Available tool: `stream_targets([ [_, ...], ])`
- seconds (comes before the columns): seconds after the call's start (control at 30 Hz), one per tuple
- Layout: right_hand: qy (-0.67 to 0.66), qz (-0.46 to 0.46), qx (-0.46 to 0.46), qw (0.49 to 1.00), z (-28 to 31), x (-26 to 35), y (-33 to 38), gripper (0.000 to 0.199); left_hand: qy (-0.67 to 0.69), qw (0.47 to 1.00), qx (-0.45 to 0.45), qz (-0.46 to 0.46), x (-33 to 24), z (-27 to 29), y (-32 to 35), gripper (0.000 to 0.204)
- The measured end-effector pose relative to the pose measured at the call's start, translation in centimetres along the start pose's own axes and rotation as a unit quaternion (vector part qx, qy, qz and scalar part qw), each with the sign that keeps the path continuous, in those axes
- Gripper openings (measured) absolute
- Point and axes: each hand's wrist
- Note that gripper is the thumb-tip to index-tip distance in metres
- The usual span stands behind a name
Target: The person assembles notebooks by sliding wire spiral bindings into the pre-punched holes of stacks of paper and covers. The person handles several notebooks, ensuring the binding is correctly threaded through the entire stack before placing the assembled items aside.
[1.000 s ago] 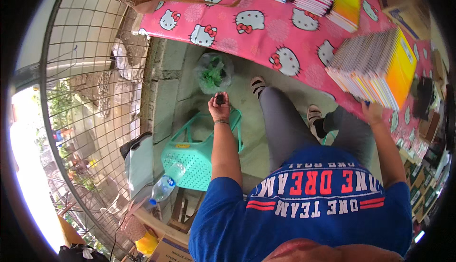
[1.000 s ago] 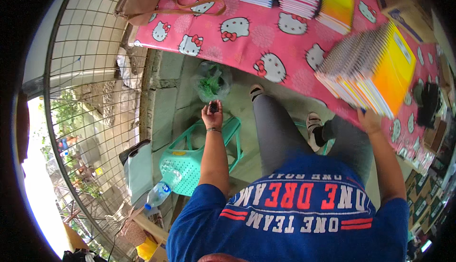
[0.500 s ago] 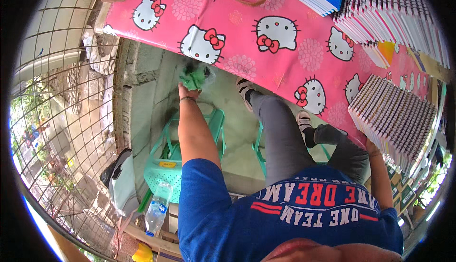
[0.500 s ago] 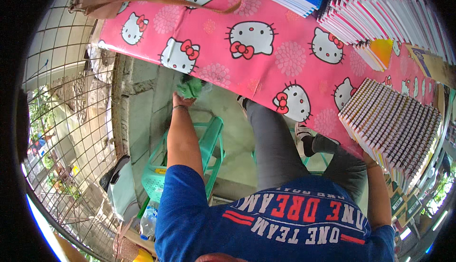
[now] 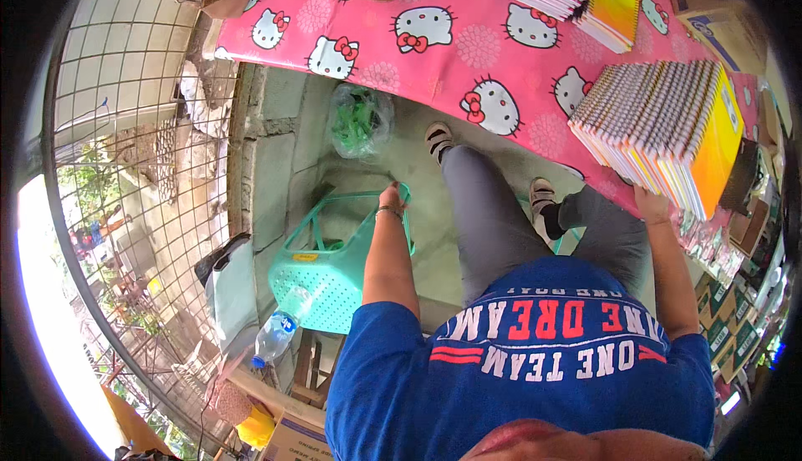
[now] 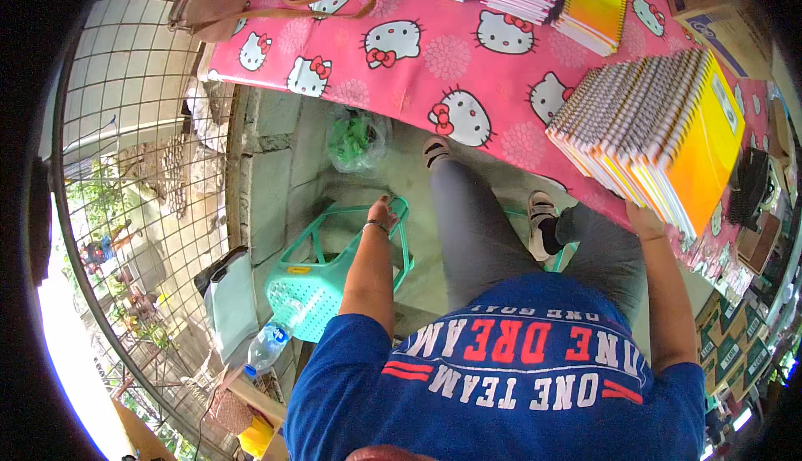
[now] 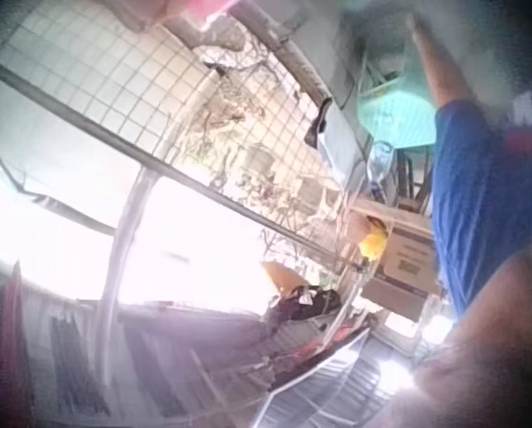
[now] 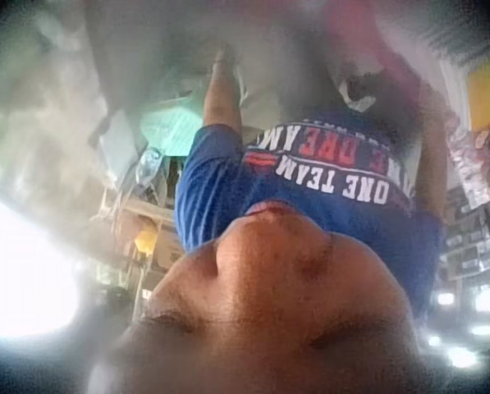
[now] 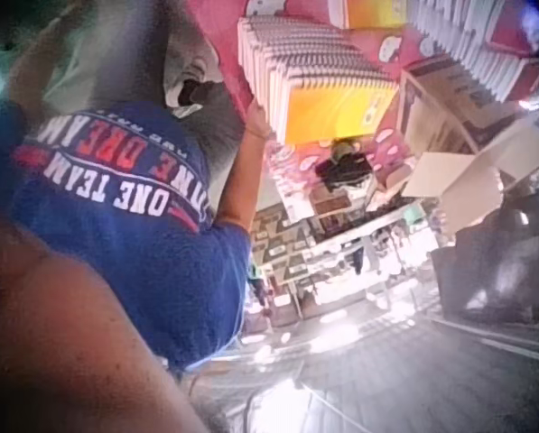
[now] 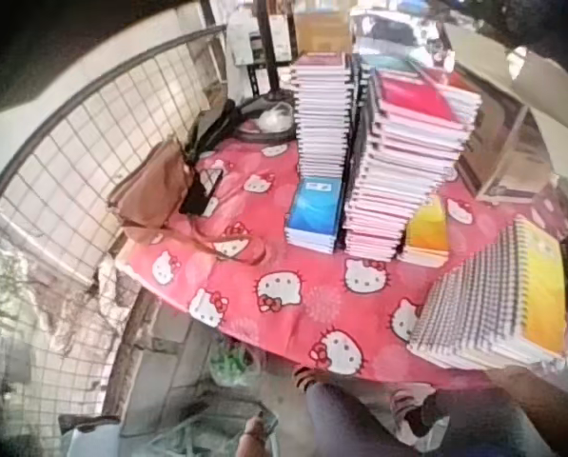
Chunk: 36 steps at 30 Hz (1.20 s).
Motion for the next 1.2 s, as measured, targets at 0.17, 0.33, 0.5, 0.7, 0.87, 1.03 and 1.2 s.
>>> stream_targets([
  [0.17,-0.022,-0.081,0.232,0.969,-0.8,-1.2,0.8,0.042,0.043,0.964,-0.060,-0.257,-3.1,2.7,-4.2,0.015],
  [0.33,-0.004,-0.087,0.262,0.961,0.0,-0.7,-0.5,0.043,0.056,0.973,-0.087,-0.208,-11.4,1.0,-3.7,0.038],
  [0.5,-0.015,-0.062,0.275,0.959,0.0,0.3,-2.0,0.047,0.033,0.977,-0.058,-0.202,-11.9,0.2,-2.7,0.030],
  [0.7,-0.026,-0.116,0.289,0.950,1.0,2.4,-1.1,0.053,-0.002,0.971,0.141,-0.193,-6.9,-3.3,8.8,0.026],
  [0.87,-0.072,-0.130,0.240,0.959,-0.4,2.3,-2.9,0.057,-0.343,0.883,0.193,-0.256,-2.1,-7.1,22.1,0.054],
  [1.03,-0.179,-0.233,-0.051,0.954,3.7,3.5,-9.2,0.057,-0.480,0.631,0.390,-0.469,-8.8,-8.8,33.7,0.039],
  [1.2,-0.357,-0.309,-0.157,0.868,7.0,3.1,-11.0,0.052,-0.116,0.676,0.512,-0.517,-16.9,-3.7,57.7,0.018],
])
Point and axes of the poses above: each hand's wrist, its own y-axis away from the middle knuckle, its own z-axis out of the back of the hand, x = y × z, and after that the axes turned 14 degrees about -x, right-handed
